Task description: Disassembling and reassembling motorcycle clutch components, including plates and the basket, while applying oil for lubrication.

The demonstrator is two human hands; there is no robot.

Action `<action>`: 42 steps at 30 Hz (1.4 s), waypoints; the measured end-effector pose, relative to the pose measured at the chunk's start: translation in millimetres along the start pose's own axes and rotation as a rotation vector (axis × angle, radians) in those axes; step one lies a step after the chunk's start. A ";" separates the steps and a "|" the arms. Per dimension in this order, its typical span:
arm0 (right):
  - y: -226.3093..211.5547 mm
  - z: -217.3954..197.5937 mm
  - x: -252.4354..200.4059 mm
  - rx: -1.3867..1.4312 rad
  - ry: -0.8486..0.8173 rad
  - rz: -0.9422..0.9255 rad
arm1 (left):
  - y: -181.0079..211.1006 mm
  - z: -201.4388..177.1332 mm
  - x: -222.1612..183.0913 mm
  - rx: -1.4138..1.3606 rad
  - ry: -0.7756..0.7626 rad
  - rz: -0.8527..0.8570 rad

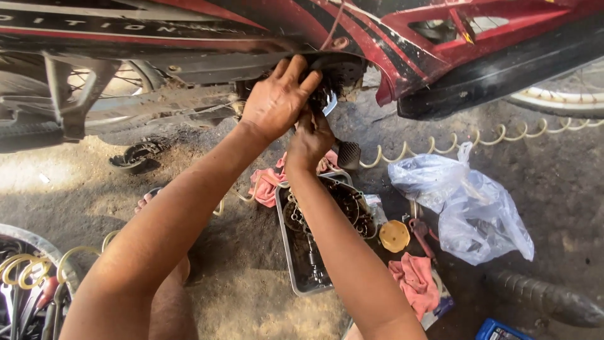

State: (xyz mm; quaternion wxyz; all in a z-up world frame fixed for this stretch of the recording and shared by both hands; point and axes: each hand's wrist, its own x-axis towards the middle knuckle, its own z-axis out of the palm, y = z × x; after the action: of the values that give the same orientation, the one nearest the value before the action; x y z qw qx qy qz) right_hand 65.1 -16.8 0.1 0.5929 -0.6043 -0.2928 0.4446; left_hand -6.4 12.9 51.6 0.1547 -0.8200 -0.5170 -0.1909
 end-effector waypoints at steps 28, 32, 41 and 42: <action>20.2 8.0 -2.2 0.044 -0.031 -0.428 | -24.6 -11.5 -3.6 -0.243 -0.095 0.172; 14.0 5.0 -1.7 0.077 -0.047 -0.251 | -23.3 -14.9 -1.5 -0.240 -0.098 0.159; 9.8 18.3 1.9 0.451 0.066 0.022 | -26.5 5.7 -3.4 -0.270 -0.053 0.181; 9.4 18.6 1.2 0.447 0.065 0.020 | -25.6 6.4 -3.1 -0.269 -0.060 0.174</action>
State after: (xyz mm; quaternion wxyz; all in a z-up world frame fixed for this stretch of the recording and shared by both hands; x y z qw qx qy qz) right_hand 47.5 -8.4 -7.5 0.7169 -0.4747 -0.1616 0.4844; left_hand -29.8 24.1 46.0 0.0439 -0.8803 -0.4181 -0.2198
